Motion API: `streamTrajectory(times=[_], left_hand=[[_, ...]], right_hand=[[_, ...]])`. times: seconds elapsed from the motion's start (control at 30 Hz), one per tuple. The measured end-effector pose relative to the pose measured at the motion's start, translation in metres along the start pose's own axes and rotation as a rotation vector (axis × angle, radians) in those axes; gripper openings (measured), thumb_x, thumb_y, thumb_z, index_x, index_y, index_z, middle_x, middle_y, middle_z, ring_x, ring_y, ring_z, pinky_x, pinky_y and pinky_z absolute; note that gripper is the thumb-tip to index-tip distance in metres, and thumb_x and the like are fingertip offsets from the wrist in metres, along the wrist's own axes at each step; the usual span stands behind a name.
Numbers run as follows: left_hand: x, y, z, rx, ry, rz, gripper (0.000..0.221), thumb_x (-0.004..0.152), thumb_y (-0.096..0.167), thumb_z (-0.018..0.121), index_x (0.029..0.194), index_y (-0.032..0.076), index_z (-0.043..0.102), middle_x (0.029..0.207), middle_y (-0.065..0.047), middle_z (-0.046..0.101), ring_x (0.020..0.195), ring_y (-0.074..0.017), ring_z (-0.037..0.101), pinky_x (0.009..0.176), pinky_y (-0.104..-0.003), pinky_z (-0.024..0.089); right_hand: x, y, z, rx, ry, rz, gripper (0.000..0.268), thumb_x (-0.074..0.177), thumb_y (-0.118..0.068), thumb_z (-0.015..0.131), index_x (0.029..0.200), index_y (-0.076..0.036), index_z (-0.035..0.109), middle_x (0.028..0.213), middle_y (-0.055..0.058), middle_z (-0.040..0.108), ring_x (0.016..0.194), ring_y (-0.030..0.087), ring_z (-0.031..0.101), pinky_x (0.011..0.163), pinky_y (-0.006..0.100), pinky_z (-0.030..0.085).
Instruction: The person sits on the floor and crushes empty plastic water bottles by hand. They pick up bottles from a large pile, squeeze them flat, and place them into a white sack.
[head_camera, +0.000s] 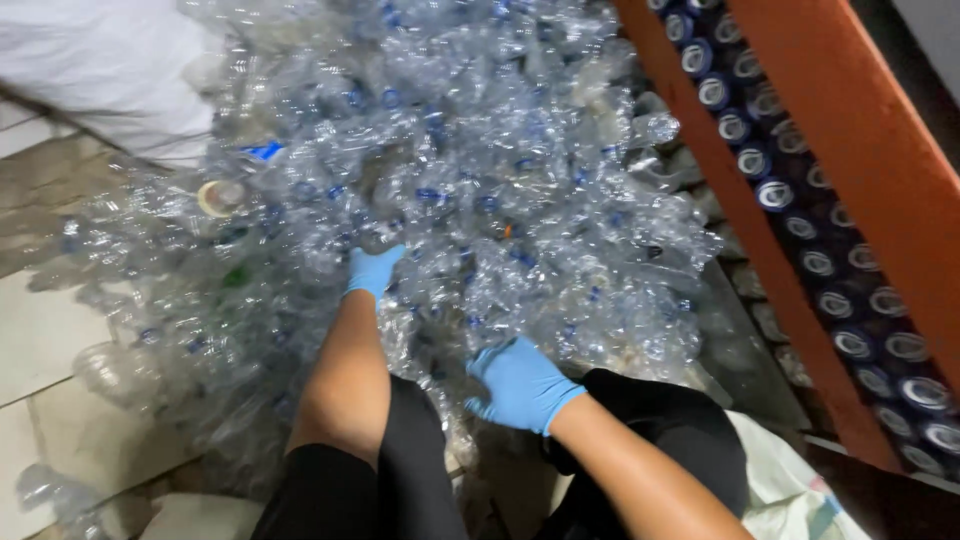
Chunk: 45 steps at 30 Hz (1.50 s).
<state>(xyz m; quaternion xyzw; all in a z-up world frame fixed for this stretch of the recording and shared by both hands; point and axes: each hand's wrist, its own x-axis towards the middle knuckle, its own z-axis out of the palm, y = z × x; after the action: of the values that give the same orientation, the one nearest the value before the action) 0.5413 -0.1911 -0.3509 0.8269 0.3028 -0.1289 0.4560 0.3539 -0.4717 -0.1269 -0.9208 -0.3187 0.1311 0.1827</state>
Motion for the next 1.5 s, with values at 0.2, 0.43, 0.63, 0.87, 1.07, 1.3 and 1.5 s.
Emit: streamTrajectory(times=[0.2,0.43,0.63,0.87,1.07,1.3,1.5], left_hand=[[-0.016,0.055,-0.003,-0.085,0.057,-0.157,0.107,0.064,0.049,0.093,0.144,-0.003,0.042,0.144,-0.019,0.056,0.13,-0.0359,0.057,0.114,-0.042,0.043],[-0.059,0.102,-0.037,-0.09,0.051,-0.139,0.054,0.084,0.048,0.075,0.115,0.007,0.057,0.109,-0.011,0.065,0.1,-0.0279,0.061,0.092,-0.044,0.047],[-0.103,0.124,-0.064,-0.271,-0.176,-0.02,0.084,0.091,0.068,0.067,0.149,0.011,0.045,0.141,-0.016,0.06,0.136,-0.0312,0.051,0.117,-0.047,0.037],[-0.231,0.17,-0.083,-0.691,-0.441,0.38,0.04,0.098,0.04,0.057,0.109,0.006,0.074,0.102,-0.015,0.076,0.1,-0.0203,0.071,0.092,-0.035,0.058],[-0.385,0.117,-0.075,-0.202,-0.393,0.618,0.064,0.09,0.03,0.076,0.142,0.002,0.05,0.12,-0.023,0.068,0.117,-0.0337,0.065,0.098,-0.052,0.055],[-0.414,0.09,-0.07,0.093,-0.289,0.463,0.108,0.071,0.041,0.09,0.157,0.007,0.033,0.15,-0.024,0.049,0.141,-0.0391,0.049,0.118,-0.053,0.041],[-0.341,0.013,-0.023,-0.27,-0.475,0.559,0.052,0.064,-0.003,0.066,0.115,0.008,0.069,0.106,-0.01,0.077,0.102,-0.019,0.073,0.088,-0.035,0.06]], right_hand=[[0.011,-0.008,0.003,-0.177,-0.405,0.044,0.031,0.091,-0.046,0.06,0.102,-0.018,0.07,0.085,0.007,0.069,0.079,0.032,0.067,0.074,0.047,0.047],[0.006,-0.005,-0.006,-0.104,-0.266,-0.002,0.038,0.092,-0.051,0.06,0.095,-0.014,0.067,0.079,0.009,0.065,0.072,0.033,0.062,0.073,0.047,0.043],[0.005,0.016,-0.024,-0.027,0.036,0.07,0.042,0.078,-0.053,0.065,0.086,-0.012,0.07,0.081,0.01,0.073,0.08,0.036,0.072,0.075,0.052,0.05],[0.009,0.012,-0.104,0.543,0.38,0.307,0.068,0.09,-0.05,0.072,0.143,-0.01,0.056,0.13,0.02,0.068,0.122,0.04,0.064,0.103,0.053,0.05],[0.021,0.003,-0.065,1.646,0.414,-0.289,0.094,0.083,-0.039,0.082,0.157,-0.002,0.039,0.136,0.023,0.065,0.123,0.031,0.065,0.105,0.047,0.052],[0.007,-0.043,-0.032,1.844,0.641,0.15,0.036,0.085,0.008,0.068,0.12,0.007,0.062,0.102,0.023,0.076,0.093,0.033,0.075,0.089,0.048,0.062],[-0.002,-0.041,-0.019,2.0,0.726,0.296,0.032,0.082,0.004,0.068,0.114,0.001,0.062,0.1,0.017,0.075,0.095,0.032,0.075,0.089,0.048,0.062]])
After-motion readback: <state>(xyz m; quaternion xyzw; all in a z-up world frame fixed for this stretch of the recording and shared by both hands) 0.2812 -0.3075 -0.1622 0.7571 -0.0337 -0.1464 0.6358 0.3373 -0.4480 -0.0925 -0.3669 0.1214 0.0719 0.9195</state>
